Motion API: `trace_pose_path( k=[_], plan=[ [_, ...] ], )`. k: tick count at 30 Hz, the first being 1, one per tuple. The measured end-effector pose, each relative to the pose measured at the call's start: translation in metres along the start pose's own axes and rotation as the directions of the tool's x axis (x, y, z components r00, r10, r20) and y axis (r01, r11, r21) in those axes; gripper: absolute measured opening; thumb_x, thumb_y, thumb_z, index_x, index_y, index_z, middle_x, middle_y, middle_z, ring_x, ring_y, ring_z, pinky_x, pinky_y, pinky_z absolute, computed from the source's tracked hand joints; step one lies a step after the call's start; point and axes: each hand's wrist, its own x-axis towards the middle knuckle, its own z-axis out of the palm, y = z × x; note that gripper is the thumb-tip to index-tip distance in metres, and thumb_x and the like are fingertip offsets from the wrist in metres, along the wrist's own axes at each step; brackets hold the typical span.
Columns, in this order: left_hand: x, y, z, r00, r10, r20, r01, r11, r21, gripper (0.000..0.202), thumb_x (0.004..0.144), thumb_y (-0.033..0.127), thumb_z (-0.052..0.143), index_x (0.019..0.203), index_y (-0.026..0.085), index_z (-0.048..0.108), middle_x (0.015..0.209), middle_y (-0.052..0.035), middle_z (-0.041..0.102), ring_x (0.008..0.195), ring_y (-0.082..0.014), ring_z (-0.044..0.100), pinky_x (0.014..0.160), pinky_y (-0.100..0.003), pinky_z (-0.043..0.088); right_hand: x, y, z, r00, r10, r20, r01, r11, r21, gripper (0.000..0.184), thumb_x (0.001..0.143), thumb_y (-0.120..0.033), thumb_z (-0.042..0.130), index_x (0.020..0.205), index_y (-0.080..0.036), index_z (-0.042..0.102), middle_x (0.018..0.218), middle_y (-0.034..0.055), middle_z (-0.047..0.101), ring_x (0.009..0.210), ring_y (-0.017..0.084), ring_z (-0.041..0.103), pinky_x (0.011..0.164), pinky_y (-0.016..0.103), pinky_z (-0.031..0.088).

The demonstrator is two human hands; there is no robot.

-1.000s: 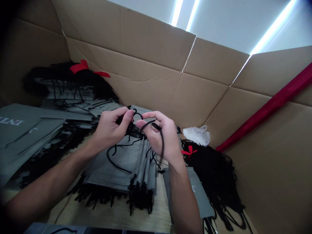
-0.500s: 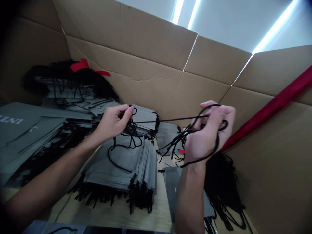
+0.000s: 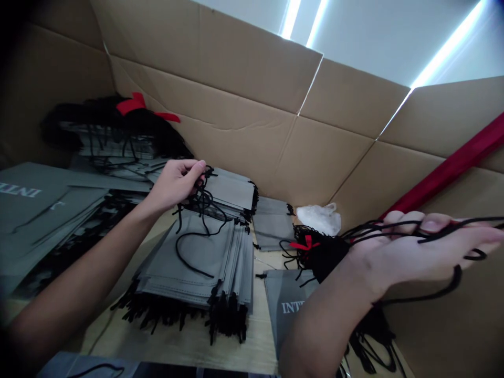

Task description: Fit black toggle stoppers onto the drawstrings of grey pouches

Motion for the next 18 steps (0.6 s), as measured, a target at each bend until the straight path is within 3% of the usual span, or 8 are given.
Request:
trace_pose_path(
  k=[4,8,10,13,15,18],
  plan=[
    [-0.004,0.005,0.006,1.0,-0.028,-0.003,0.028,0.996,-0.083,0.044,0.104,0.045,0.063,0.07,0.018,0.063,0.06,0.0002,0.057,0.047,-0.0098,0.045,0.043,-0.021,0.033,-0.004,-0.002,0.038,0.988,0.005,0.156,0.006,0.998,-0.066,0.034,0.097,-0.057,0.08,0.108,-0.026,0.076,0.083,-0.0003,0.063,0.065,0.015,0.059,0.051,0.026,0.045],
    [-0.015,0.017,0.013,0.999,-0.028,-0.043,0.021,0.989,-0.146,0.048,0.105,0.053,0.066,0.071,0.019,0.062,0.06,0.0011,0.054,0.047,-0.0097,0.046,0.04,-0.02,0.036,-0.024,0.001,0.061,0.964,0.023,0.265,0.001,0.996,-0.089,0.024,0.093,-0.046,0.087,0.102,-0.024,0.082,0.076,-0.0014,0.064,0.061,0.013,0.053,0.052,0.026,0.041],
    [-0.021,0.025,0.015,0.998,-0.024,-0.065,0.013,0.986,-0.164,0.048,0.105,0.055,0.066,0.073,0.019,0.063,0.062,0.0006,0.055,0.047,-0.0096,0.048,0.039,-0.02,0.038,-0.039,0.001,0.071,0.925,0.058,0.375,-0.026,0.996,-0.088,0.021,0.092,-0.042,0.089,0.096,-0.022,0.085,0.069,-0.0028,0.06,0.057,0.011,0.046,0.051,0.025,0.035],
    [-0.029,0.037,0.017,0.994,-0.021,-0.104,0.0,0.98,-0.201,0.045,0.105,0.051,0.069,0.074,0.019,0.064,0.065,0.0005,0.057,0.046,-0.0088,0.047,0.036,-0.019,0.038,-0.061,-0.002,0.087,0.793,0.129,0.596,-0.068,0.99,-0.124,0.023,0.089,-0.043,0.094,0.092,-0.022,0.086,0.06,-0.0068,0.049,0.054,0.009,0.035,0.05,0.026,0.028],
    [-0.033,0.044,0.018,0.992,-0.015,-0.129,-0.014,0.975,-0.222,0.042,0.105,0.048,0.07,0.074,0.019,0.063,0.064,0.0009,0.057,0.044,-0.0082,0.046,0.035,-0.018,0.037,-0.071,-0.004,0.097,0.725,0.116,0.679,-0.048,0.992,-0.119,0.024,0.088,-0.042,0.096,0.095,-0.022,0.085,0.058,-0.0083,0.049,0.053,0.009,0.035,0.052,0.026,0.031],
    [-0.036,0.052,0.02,0.991,0.002,-0.133,-0.034,0.972,-0.233,0.042,0.106,0.044,0.069,0.072,0.019,0.063,0.063,0.0009,0.057,0.043,-0.0077,0.047,0.034,-0.017,0.035,-0.079,-0.006,0.106,0.726,0.061,0.685,0.023,0.993,-0.112,0.023,0.091,-0.038,0.094,0.098,-0.02,0.083,0.063,-0.0068,0.06,0.055,0.009,0.042,0.057,0.025,0.04]
  ],
)
